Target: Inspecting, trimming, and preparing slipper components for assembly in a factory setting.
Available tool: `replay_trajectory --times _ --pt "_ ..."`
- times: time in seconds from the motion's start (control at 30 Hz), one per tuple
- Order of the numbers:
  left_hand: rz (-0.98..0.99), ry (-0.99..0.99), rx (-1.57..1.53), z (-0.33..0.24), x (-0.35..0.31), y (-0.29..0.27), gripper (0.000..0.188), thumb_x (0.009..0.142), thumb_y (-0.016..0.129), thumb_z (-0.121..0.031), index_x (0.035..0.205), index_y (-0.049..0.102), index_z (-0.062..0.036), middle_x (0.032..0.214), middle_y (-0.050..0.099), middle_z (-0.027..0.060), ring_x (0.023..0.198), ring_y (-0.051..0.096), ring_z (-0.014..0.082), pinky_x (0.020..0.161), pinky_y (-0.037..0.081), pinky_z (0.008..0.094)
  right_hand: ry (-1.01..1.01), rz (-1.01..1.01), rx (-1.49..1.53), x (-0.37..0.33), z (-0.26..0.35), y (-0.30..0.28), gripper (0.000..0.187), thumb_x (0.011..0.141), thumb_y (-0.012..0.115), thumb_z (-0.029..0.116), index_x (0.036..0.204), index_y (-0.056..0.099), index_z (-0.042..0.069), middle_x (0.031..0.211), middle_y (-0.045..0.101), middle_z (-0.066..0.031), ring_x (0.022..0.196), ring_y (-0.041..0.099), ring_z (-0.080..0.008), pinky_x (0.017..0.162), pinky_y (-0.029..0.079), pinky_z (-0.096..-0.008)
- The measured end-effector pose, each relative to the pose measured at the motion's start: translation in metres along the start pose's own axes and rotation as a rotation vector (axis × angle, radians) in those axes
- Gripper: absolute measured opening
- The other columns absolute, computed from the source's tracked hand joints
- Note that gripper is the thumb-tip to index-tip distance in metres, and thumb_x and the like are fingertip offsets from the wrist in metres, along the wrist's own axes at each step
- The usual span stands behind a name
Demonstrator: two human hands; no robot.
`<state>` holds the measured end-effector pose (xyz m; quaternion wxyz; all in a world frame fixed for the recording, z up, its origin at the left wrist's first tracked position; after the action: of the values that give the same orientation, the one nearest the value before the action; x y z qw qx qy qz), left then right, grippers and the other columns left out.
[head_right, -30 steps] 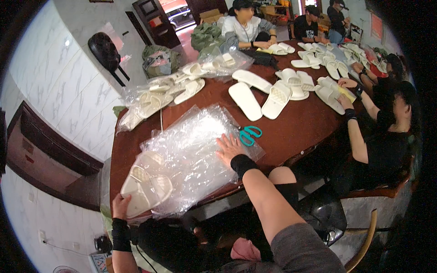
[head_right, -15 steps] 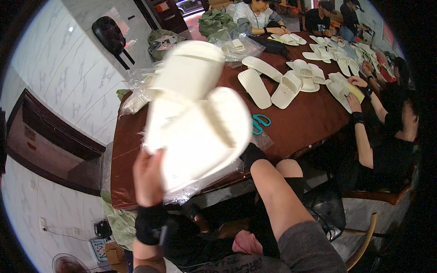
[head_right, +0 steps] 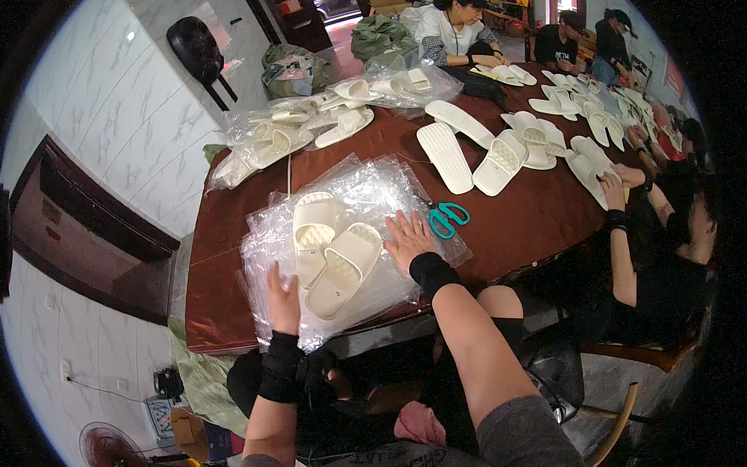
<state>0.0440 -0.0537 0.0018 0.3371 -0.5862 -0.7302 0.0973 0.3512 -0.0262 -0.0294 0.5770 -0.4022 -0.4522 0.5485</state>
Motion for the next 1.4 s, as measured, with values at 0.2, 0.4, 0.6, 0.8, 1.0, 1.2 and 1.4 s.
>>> replay_trajectory --times 0.2,0.4,0.6,0.8,1.0,1.2,1.4 --pt "0.222 -0.190 0.665 0.037 0.022 -0.012 0.054 0.092 0.051 -0.036 0.143 0.036 -0.0276 0.154 0.024 -0.0017 0.144 0.013 0.0297 0.107 0.006 0.0682 -0.011 0.031 -0.033 0.002 -0.001 0.004 0.060 0.096 0.038 0.043 0.149 0.022 0.019 0.156 0.014 -0.0107 0.142 0.010 -0.0365 0.115 0.011 -0.0498" --pt "0.135 -0.128 0.692 0.057 0.001 0.000 0.055 0.094 0.043 -0.042 0.146 0.031 -0.0280 0.154 0.024 0.0011 0.143 0.013 0.0308 0.109 0.005 0.0658 -0.025 0.229 0.039 0.014 -0.010 -0.002 0.065 0.095 0.038 0.048 0.150 0.017 0.021 0.157 0.009 -0.0095 0.142 0.007 -0.0385 0.114 0.010 -0.0522" --pt "0.086 -0.101 0.652 0.050 0.004 -0.007 0.056 0.093 0.044 -0.040 0.145 0.032 -0.0226 0.153 0.026 0.0014 0.143 0.015 0.0306 0.110 0.004 0.0646 -0.296 -0.033 0.152 0.036 -0.002 -0.071 0.030 0.084 0.061 0.024 0.109 0.066 0.009 0.113 0.064 -0.0144 0.112 0.056 -0.0302 0.094 0.045 -0.0364" --pt "0.056 -0.110 0.584 0.060 0.004 -0.005 0.063 0.093 0.045 -0.037 0.147 0.026 -0.0097 0.152 0.028 0.0019 0.144 0.014 0.0257 0.112 0.002 0.0599 -0.073 -0.384 0.022 0.056 -0.015 -0.067 0.011 0.087 0.053 0.014 0.090 0.060 0.006 0.090 0.064 -0.0168 0.085 0.060 -0.0385 0.073 0.048 -0.0450" --pt "0.114 -0.170 0.441 0.081 0.006 -0.005 0.059 0.091 0.048 -0.033 0.143 0.033 -0.0111 0.152 0.028 0.0026 0.144 0.013 0.0263 0.111 -0.001 0.0617 0.189 -0.014 -0.145 0.027 -0.106 -0.030 0.039 0.077 0.069 0.015 0.111 0.051 0.010 0.111 0.054 -0.0245 0.099 0.055 -0.0452 0.086 0.047 -0.0504" --pt "0.288 -0.155 0.313 0.087 0.036 -0.048 0.044 0.087 0.057 -0.032 0.128 0.052 -0.0163 0.141 0.042 0.0066 0.132 0.033 0.0293 0.102 0.021 0.0661 0.418 0.000 -0.076 0.036 -0.134 -0.027 0.041 0.080 0.060 0.026 0.115 0.054 0.006 0.107 0.057 -0.0239 0.101 0.056 -0.0427 0.088 0.046 -0.0512" --pt "-0.029 0.287 0.077 0.013 0.061 -0.068 0.011 0.082 0.062 -0.008 0.093 0.064 -0.0061 0.091 0.063 0.0137 0.090 0.060 0.0344 0.078 0.048 0.0395 0.634 -0.061 1.113 0.022 -0.129 -0.050 0.038 0.081 0.066 0.033 0.105 0.058 0.004 0.088 0.064 -0.0140 0.083 0.064 -0.0297 0.074 0.053 -0.0414"
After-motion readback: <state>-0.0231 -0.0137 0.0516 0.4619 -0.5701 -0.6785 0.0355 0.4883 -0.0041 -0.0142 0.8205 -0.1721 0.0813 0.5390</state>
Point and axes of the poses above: each hand's wrist, its own x-axis towards the middle knuckle, its own y-axis out of the palm, z = x × y, the point moved 2 cm from there along x, towards the middle knuckle
